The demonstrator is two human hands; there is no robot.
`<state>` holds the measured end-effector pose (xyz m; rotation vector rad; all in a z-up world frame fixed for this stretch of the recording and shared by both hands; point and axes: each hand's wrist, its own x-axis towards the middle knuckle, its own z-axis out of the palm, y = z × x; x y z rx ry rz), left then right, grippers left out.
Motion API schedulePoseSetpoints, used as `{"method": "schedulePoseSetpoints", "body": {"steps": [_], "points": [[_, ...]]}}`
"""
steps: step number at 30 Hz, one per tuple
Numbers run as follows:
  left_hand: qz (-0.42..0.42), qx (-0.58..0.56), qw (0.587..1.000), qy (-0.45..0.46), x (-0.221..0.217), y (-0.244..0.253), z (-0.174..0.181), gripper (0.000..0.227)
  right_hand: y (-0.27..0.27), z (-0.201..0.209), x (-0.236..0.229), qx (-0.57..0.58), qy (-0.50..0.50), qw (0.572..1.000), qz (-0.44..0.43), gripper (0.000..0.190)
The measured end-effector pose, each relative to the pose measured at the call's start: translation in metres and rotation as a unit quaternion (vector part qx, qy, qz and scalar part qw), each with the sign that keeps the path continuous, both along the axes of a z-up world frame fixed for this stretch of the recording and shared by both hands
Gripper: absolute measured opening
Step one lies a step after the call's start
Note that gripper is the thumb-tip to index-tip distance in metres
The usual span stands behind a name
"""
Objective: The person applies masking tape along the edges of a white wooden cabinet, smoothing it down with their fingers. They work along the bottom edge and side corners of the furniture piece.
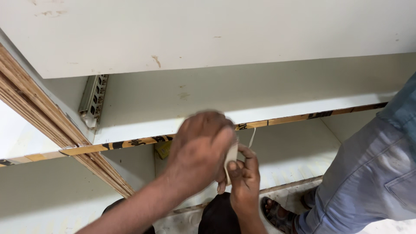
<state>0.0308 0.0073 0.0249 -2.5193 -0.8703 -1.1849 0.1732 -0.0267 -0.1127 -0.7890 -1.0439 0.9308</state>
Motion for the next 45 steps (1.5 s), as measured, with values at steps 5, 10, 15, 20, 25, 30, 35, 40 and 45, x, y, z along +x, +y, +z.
{"method": "schedulePoseSetpoints", "body": {"steps": [5, 10, 15, 20, 25, 30, 35, 40, 45], "points": [[0.044, -0.139, 0.984, 0.1, 0.011, 0.019, 0.032, 0.015, 0.017, 0.011, -0.008, -0.057, 0.035, 0.997, -0.037, 0.038], [0.032, -0.119, 0.985, 0.122, 0.018, 0.03, 0.04, 0.02, 0.035, 0.015, -0.003, -0.005, 0.044, 0.999, -0.031, 0.036], [0.033, -0.152, 0.976, 0.151, 0.018, 0.039, 0.04, 0.026, 0.047, 0.014, -0.004, 0.013, 0.064, 0.998, -0.007, 0.038], [-0.003, -0.106, 0.989, 0.1, 0.015, 0.051, 0.033, 0.027, 0.071, 0.002, -0.002, 0.029, 0.087, 0.996, 0.004, 0.04], [0.052, -0.079, 0.984, 0.149, 0.019, 0.065, 0.031, 0.02, 0.106, -0.033, 0.001, 0.063, 0.14, 0.988, -0.017, 0.015], [0.052, -0.067, 0.989, 0.125, 0.018, 0.072, 0.04, 0.015, 0.132, -0.042, -0.005, 0.113, 0.157, 0.98, -0.04, 0.02], [0.063, -0.158, 0.977, 0.128, 0.019, 0.081, 0.047, 0.026, 0.144, -0.026, -0.013, 0.117, 0.174, 0.974, -0.089, 0.022], [0.117, -0.038, 0.987, 0.099, 0.016, 0.09, 0.046, 0.032, 0.138, -0.022, -0.012, 0.132, 0.182, 0.973, -0.054, 0.019], [0.096, -0.128, 0.972, 0.17, 0.005, 0.064, 0.046, 0.026, 0.133, -0.025, -0.002, 0.12, 0.157, 0.98, -0.03, 0.019]]}}
